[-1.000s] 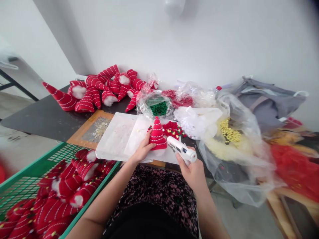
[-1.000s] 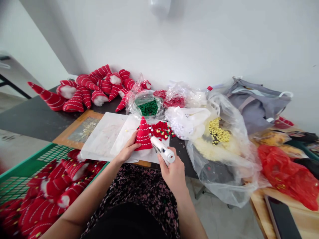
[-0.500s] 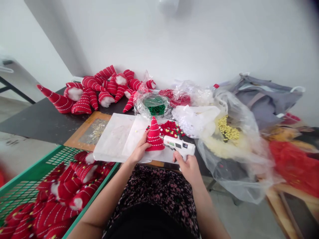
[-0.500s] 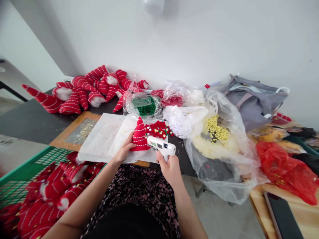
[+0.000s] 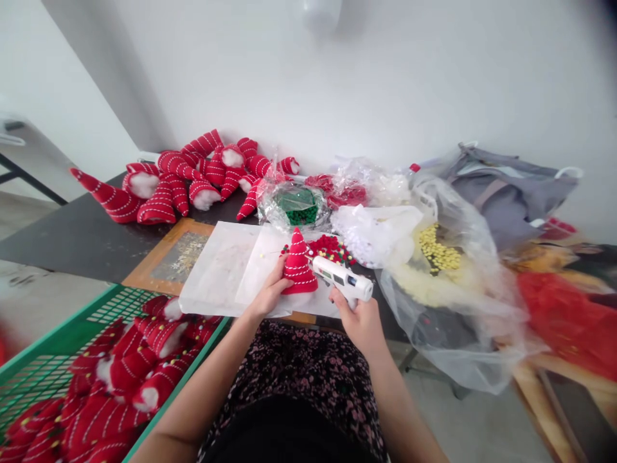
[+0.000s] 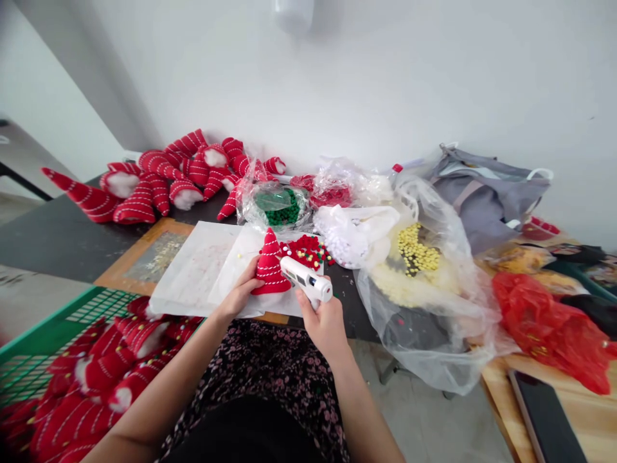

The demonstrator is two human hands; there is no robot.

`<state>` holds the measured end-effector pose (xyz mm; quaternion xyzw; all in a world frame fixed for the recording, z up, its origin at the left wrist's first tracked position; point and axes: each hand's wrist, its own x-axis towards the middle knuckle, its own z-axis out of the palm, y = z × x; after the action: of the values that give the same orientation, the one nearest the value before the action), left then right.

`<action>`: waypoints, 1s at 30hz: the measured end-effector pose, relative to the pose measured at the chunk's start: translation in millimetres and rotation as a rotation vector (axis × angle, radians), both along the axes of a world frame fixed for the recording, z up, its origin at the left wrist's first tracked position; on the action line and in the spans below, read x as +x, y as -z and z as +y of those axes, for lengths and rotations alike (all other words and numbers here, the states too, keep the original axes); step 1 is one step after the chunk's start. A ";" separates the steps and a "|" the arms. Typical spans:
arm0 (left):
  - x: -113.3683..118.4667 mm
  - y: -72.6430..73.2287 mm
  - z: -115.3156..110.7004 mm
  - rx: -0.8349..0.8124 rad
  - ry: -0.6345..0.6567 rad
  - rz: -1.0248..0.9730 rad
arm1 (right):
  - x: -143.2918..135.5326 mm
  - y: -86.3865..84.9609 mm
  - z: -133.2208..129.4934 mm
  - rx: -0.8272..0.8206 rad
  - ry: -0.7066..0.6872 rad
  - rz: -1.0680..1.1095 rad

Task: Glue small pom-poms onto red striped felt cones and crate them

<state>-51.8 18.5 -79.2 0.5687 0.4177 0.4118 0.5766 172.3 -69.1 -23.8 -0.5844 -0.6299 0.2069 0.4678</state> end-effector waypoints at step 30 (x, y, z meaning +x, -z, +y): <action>0.2 -2.9 -0.4 0.015 0.013 0.038 | -3.5 -8.0 4.9 0.005 0.023 -0.081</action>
<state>-51.6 18.1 -76.3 0.5836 0.4218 0.4003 0.5668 168.8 -64.3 -15.8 -0.5986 -0.6419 0.1762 0.4457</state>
